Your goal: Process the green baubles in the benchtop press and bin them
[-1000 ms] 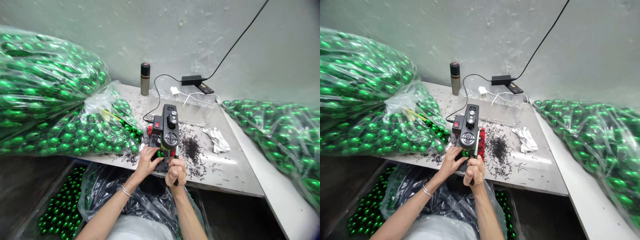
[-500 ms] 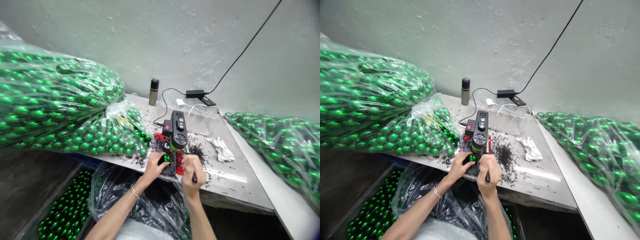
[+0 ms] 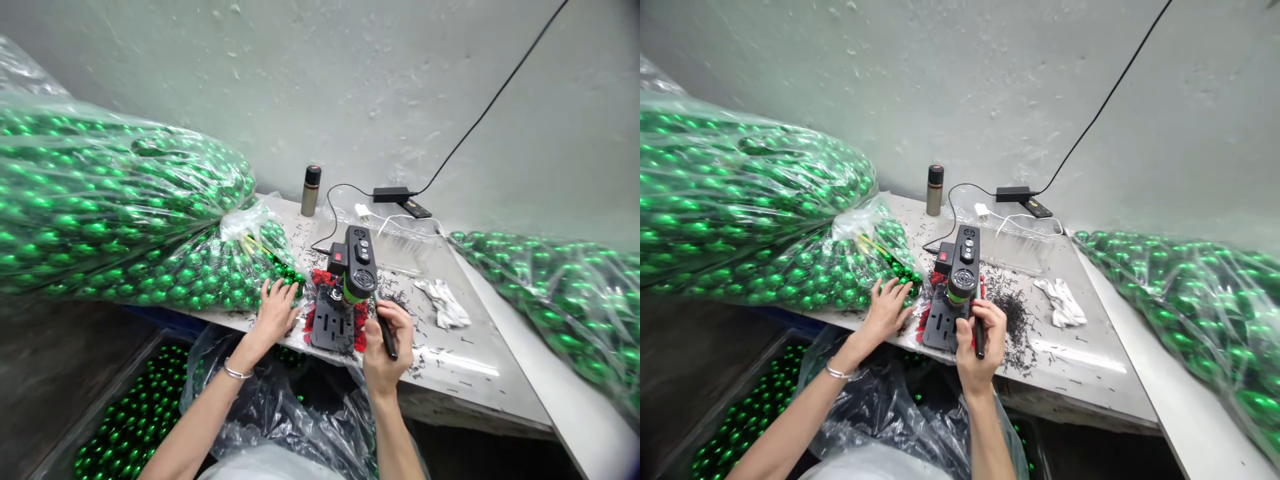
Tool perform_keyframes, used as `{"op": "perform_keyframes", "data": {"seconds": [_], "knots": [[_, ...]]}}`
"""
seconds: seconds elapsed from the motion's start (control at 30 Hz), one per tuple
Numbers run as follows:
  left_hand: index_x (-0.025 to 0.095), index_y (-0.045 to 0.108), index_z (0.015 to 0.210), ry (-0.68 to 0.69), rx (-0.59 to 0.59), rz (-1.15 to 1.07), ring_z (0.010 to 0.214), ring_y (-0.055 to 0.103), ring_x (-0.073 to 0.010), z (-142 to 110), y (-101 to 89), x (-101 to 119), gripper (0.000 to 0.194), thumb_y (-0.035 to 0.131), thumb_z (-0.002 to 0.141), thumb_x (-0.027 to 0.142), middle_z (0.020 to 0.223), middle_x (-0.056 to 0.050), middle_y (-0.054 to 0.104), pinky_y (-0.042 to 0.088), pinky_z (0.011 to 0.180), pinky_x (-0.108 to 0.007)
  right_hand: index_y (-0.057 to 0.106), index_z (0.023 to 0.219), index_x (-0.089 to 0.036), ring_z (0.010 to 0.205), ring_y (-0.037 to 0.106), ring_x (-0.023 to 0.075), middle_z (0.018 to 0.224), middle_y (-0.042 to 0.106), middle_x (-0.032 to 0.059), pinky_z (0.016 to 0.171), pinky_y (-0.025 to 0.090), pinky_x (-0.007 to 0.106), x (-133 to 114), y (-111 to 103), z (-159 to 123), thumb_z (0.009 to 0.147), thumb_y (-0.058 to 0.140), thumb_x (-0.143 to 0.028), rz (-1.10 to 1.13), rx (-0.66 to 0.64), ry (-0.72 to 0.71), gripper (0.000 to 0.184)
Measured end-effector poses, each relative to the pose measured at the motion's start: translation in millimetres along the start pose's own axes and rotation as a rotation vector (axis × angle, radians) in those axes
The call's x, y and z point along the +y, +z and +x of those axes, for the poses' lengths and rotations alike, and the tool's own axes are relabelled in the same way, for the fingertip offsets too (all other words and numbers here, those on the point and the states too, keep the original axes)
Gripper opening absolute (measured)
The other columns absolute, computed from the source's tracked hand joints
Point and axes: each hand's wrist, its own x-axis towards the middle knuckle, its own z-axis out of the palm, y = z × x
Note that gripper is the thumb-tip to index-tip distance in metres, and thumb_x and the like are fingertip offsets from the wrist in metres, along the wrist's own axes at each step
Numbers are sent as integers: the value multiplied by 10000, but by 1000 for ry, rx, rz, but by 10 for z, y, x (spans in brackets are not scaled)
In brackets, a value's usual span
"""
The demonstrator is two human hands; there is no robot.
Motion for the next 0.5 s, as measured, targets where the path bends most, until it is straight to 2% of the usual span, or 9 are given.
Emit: {"op": "perform_keyframes", "data": {"seconds": [0.07, 0.1, 0.17, 0.2, 0.27, 0.33, 0.43, 0.5], "knots": [[155, 632, 1244, 18, -21, 46, 1161, 581, -359, -27, -69, -97, 366, 617, 902, 284, 1031, -148, 709, 279, 1113, -629, 578, 1180, -197, 783, 636, 147, 1185, 612, 117, 692, 533, 313, 11, 14, -118, 867, 678, -337, 22, 96, 125, 358], [160, 640, 1224, 31, -21, 57, 1128, 593, -344, -74, -112, -125, 340, 613, 908, 282, 993, -132, 709, 270, 1116, -626, 542, 1256, -201, 759, 638, 139, 1192, 615, 121, 684, 539, 311, 7, 30, -199, 879, 663, -344, 28, 139, 201, 421], [183, 663, 1164, 56, -6, 67, 1055, 614, -306, -202, -194, -148, 263, 591, 923, 259, 933, -97, 704, 262, 1118, -612, 498, 1327, -203, 749, 655, 146, 1104, 656, 104, 656, 545, 299, -15, 91, -385, 929, 589, -342, 25, 158, 328, 432], [199, 679, 1117, 70, 2, 68, 1017, 622, -286, -269, -228, -150, 216, 576, 930, 235, 893, -76, 700, 263, 1117, -602, 523, 1298, -203, 739, 660, 146, 1044, 674, 89, 639, 546, 288, -31, 139, -474, 953, 545, -327, 19, 98, 348, 367], [225, 701, 1020, 95, 19, 68, 959, 630, -252, -389, -267, -149, 184, 546, 935, 175, 826, -43, 689, 271, 1110, -580, 624, 1128, -200, 785, 678, 154, 987, 691, 76, 671, 566, 287, -62, 283, -606, 967, 510, -280, -13, -126, 270, 213], [238, 707, 977, 115, 35, 72, 947, 632, -238, -474, -267, -155, 222, 525, 928, 122, 813, -32, 688, 281, 1098, -564, 663, 1033, -196, 926, 685, 182, 996, 697, 90, 784, 586, 323, -74, 492, -640, 959, 508, -229, -72, -300, 90, 175], [251, 709, 998, 122, 59, 83, 963, 630, -237, -538, -228, -176, 281, 501, 918, 80, 844, -34, 699, 285, 1087, -558, 654, 1097, -185, 998, 668, 202, 1043, 696, 117, 877, 578, 375, -12, 883, -530, 959, 472, -178, -159, -380, -164, 229], [258, 712, 990, 108, 71, 78, 958, 630, -233, -558, -201, -189, 301, 489, 916, 70, 835, -31, 695, 286, 1086, -554, 650, 1113, -183, 1021, 656, 211, 1074, 686, 125, 905, 563, 388, 90, 1138, -432, 965, 443, -177, -240, -451, -187, 255]]}}
